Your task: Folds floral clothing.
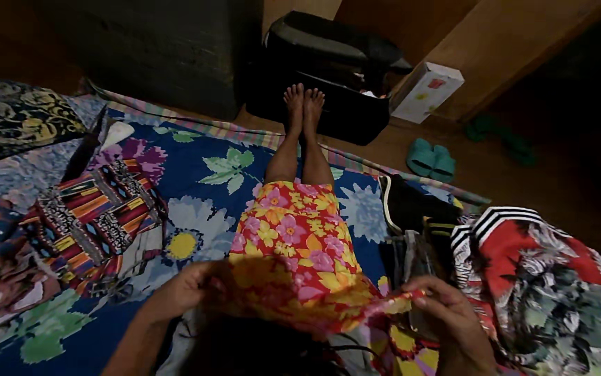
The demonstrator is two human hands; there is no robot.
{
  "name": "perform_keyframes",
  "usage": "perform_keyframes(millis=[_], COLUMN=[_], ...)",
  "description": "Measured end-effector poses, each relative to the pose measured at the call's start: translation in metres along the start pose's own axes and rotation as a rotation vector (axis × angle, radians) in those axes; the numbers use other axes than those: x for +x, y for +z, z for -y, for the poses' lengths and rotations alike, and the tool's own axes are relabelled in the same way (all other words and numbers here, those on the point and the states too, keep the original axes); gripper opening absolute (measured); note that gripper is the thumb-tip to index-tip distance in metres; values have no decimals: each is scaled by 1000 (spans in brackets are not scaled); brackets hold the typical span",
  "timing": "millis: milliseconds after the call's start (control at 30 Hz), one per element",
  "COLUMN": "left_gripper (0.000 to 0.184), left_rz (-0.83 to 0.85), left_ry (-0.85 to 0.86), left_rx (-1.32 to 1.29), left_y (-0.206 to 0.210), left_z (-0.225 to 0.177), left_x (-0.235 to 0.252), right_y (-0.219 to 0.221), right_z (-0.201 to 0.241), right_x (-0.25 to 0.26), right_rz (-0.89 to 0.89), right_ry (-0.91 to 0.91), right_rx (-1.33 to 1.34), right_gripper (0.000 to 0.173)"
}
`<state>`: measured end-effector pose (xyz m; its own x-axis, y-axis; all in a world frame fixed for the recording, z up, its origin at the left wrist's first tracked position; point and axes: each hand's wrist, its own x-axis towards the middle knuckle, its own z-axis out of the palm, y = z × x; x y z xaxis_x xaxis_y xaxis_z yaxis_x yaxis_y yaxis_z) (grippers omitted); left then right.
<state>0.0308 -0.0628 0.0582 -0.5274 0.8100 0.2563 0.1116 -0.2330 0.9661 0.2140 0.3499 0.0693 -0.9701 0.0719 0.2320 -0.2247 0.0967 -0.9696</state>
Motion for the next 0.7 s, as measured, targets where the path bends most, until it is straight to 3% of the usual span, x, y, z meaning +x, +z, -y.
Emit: perform_keyframes(millis=[133,267,467,700], left_gripper=[11,15,19,18], left_rz=[-208,-368,-421,-474], left_ry=[11,-66,-433,-333], left_rx=[-84,-139,-48,-46], left_y=[-21,-55,-88,-98], left_z=[8,20,92,62], left_x=[32,78,111,125], right_y=[2,-5,-16,-22], right_z=[-8,-28,-116,-97], right_x=[54,121,169,183], right_rz=[-140,-168,-223,-217], right_ry=[-8,15,366,288], right_rx=[69,193,150,229], right_gripper=[15,10,20,21])
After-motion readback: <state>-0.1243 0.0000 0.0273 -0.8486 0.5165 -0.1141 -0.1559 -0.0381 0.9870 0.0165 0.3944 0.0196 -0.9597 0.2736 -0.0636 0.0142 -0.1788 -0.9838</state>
